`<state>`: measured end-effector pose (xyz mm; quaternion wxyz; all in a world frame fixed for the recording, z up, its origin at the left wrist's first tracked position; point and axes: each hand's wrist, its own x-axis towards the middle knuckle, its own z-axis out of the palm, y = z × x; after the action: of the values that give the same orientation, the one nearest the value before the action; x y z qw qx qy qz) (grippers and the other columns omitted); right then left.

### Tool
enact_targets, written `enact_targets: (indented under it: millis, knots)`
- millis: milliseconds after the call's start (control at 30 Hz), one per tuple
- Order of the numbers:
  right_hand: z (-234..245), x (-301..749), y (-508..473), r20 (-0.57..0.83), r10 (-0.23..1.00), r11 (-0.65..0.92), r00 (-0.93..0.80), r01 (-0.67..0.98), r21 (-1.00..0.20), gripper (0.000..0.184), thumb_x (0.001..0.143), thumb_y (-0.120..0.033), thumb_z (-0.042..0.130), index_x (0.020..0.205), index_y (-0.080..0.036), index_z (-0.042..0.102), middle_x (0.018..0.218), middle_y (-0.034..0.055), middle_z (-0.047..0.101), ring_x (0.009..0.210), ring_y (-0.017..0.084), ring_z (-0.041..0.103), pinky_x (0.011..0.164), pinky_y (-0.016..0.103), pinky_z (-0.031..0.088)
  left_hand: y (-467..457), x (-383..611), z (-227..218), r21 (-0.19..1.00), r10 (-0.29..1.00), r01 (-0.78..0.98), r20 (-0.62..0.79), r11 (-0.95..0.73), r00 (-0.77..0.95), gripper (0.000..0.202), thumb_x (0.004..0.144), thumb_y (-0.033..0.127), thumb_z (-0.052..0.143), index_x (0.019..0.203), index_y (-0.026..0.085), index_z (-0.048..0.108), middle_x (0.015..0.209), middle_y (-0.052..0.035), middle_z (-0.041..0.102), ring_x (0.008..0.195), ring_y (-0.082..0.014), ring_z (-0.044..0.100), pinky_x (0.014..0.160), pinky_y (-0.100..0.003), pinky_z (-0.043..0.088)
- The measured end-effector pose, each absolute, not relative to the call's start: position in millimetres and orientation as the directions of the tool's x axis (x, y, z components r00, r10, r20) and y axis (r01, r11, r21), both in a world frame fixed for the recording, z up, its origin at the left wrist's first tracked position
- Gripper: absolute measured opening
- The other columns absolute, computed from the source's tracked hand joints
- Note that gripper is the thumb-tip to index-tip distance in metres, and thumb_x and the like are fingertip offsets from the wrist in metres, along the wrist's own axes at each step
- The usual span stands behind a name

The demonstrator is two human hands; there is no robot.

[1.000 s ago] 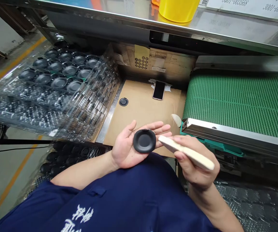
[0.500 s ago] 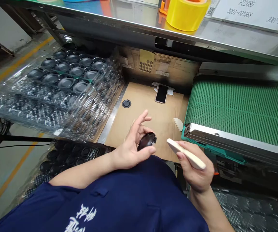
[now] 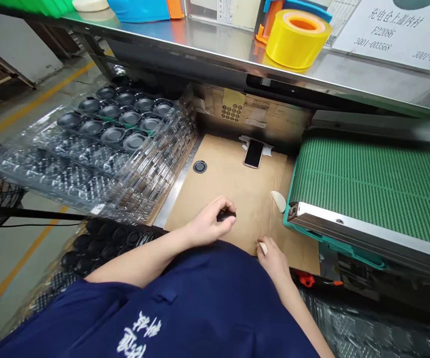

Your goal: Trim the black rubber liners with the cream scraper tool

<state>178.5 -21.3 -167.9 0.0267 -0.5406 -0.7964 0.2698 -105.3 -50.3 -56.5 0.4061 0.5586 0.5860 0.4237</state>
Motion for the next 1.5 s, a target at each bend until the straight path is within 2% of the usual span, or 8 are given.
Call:
enact_targets:
  millis: [100,333,500,633,933,1200,1367,1500]
  knots:
    - [-173,182,-22,-0.253,0.885,0.233,-0.391,0.842,-0.487,0.022,0.097,-0.033,0.044,0.102,-0.026,0.064,0.105,0.0030,0.069,0.083,0.020,0.070,0.065,0.029,0.049,-35,-126,-104,0.918,0.984,0.365,-0.107,0.153,-0.143,0.032,0.104,0.042,0.043,0.105,0.016,0.061,0.094,-0.0075,0.069,0.086,-0.0174,0.067,0.080,-0.036,0.057]
    - [-190,188,-25,-0.196,0.916,0.179,-0.351,0.792,-0.583,0.031,0.094,-0.044,0.041,0.102,-0.026,0.065,0.108,0.0059,0.071,0.092,0.021,0.072,0.079,0.032,0.057,-32,-184,-179,0.710,0.898,0.608,-0.082,0.357,-0.432,0.037,0.097,0.040,0.061,0.125,0.017,0.062,0.126,-0.0105,0.064,0.110,-0.0227,0.064,0.095,-0.046,0.056]
    - [-199,191,-23,-0.169,0.929,0.156,-0.329,0.762,-0.628,0.033,0.091,-0.049,0.043,0.098,-0.026,0.067,0.104,0.0062,0.073,0.089,0.022,0.072,0.080,0.033,0.058,-47,-186,-194,0.569,0.911,0.755,0.023,0.326,-0.411,0.046,0.095,0.041,0.063,0.134,0.018,0.057,0.139,-0.0125,0.057,0.124,-0.0278,0.058,0.104,-0.053,0.050]
    - [-204,192,-19,-0.158,0.935,0.142,-0.317,0.744,-0.653,0.035,0.088,-0.053,0.047,0.092,-0.026,0.068,0.099,0.0067,0.074,0.083,0.023,0.073,0.075,0.034,0.059,-49,-185,-200,0.494,0.948,0.832,0.047,0.251,-0.314,0.043,0.095,0.041,0.063,0.131,0.018,0.059,0.135,-0.0117,0.060,0.121,-0.0265,0.060,0.102,-0.052,0.051]
    - [-205,189,-26,-0.144,0.943,0.129,-0.299,0.730,-0.671,0.035,0.092,-0.051,0.044,0.095,-0.026,0.068,0.101,0.0075,0.073,0.088,0.024,0.072,0.081,0.036,0.058,12,-226,-194,0.402,0.875,0.826,0.109,0.395,-0.471,0.045,0.096,0.041,0.063,0.134,0.018,0.057,0.136,-0.0123,0.059,0.120,-0.0265,0.060,0.100,-0.051,0.053]
    - [-205,187,-31,-0.133,0.950,0.120,-0.281,0.725,-0.679,0.032,0.092,-0.046,0.044,0.098,-0.025,0.067,0.104,0.0080,0.073,0.092,0.024,0.072,0.085,0.036,0.058,73,-241,-179,0.472,0.811,0.730,0.051,0.494,-0.582,0.045,0.095,0.040,0.063,0.134,0.018,0.057,0.138,-0.0124,0.058,0.121,-0.0268,0.060,0.100,-0.051,0.053]
    - [-203,188,-33,-0.132,0.949,0.125,-0.286,0.726,-0.676,0.032,0.093,-0.045,0.043,0.100,-0.025,0.067,0.105,0.0086,0.072,0.093,0.024,0.072,0.086,0.036,0.058,90,-240,-167,0.649,0.783,0.563,-0.083,0.512,-0.617,0.043,0.095,0.039,0.063,0.132,0.017,0.059,0.136,-0.0120,0.059,0.119,-0.0260,0.061,0.099,-0.050,0.054]
    - [-203,190,-34,-0.129,0.949,0.125,-0.287,0.721,-0.681,0.031,0.094,-0.044,0.043,0.102,-0.025,0.067,0.107,0.0082,0.073,0.095,0.023,0.072,0.089,0.035,0.058,85,-230,-149,0.845,0.814,0.321,-0.206,0.428,-0.543,0.042,0.096,0.038,0.063,0.131,0.017,0.059,0.134,-0.0118,0.060,0.117,-0.0252,0.062,0.097,-0.049,0.055]
